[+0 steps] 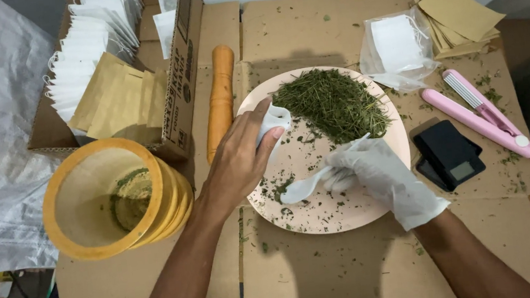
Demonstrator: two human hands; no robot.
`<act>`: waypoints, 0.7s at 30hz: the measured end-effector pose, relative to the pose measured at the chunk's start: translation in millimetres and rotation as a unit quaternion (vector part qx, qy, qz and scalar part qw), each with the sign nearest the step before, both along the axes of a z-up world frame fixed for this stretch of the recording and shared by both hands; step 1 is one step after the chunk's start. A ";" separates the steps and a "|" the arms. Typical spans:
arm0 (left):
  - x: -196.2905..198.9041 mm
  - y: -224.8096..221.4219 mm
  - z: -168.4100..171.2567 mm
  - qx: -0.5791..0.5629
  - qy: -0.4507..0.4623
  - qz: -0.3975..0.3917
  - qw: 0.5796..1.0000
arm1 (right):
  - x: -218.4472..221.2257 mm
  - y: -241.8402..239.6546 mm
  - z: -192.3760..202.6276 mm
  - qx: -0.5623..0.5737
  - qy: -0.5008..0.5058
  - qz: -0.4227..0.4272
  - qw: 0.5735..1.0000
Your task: Filling tea bags with dried leaves, weighing them on a scale, and grinding ingredients with a mortar and pestle.
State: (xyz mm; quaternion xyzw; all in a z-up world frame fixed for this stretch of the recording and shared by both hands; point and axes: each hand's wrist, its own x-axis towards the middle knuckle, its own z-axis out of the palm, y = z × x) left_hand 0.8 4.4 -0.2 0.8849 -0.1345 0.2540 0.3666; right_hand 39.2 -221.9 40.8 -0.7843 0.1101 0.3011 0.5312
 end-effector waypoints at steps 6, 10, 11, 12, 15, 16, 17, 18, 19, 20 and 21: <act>1.1 -0.1 -2.5 -0.002 -0.006 -0.003 1.000 | 16.4 -31.3 3.9 0.008 -0.077 0.057 0.995; 0.0 0.0 -0.1 -0.005 -0.005 -0.002 1.000 | 19.6 -50.1 -1.1 0.052 -0.213 0.145 0.965; -1.3 -0.7 1.6 -0.007 0.003 -0.003 1.000 | 18.5 -52.9 -3.1 0.052 -0.215 0.167 0.961; -1.5 0.1 2.2 -0.006 0.003 -0.002 1.000 | 15.0 -48.0 2.6 0.053 -0.214 0.168 0.961; -0.5 -0.3 1.2 -0.006 0.000 -0.006 1.000 | 3.9 -36.6 20.2 0.053 -0.156 0.168 0.972; -0.1 -0.2 -0.1 -0.006 0.002 -0.005 1.000 | 0.3 -32.9 26.1 0.066 -0.120 0.159 0.978; -0.1 1.1 -1.0 -0.004 0.002 -0.002 1.000 | -3.0 -28.0 32.0 0.081 -0.085 0.152 0.981; -0.3 0.7 -0.3 -0.004 0.002 -0.002 1.000 | -0.5 -28.3 19.9 0.081 -0.085 0.152 0.981; -0.4 0.1 0.5 -0.006 0.005 -0.003 1.000 | 2.2 -28.7 8.0 0.090 -0.077 0.136 0.984; -0.5 -0.5 1.3 -0.008 0.007 -0.004 1.000 | 5.0 -29.2 -3.6 0.099 -0.068 0.121 0.985; -0.5 0.3 1.1 -0.007 0.006 -0.004 1.000 | 3.2 -25.3 -1.0 0.099 -0.069 0.121 0.985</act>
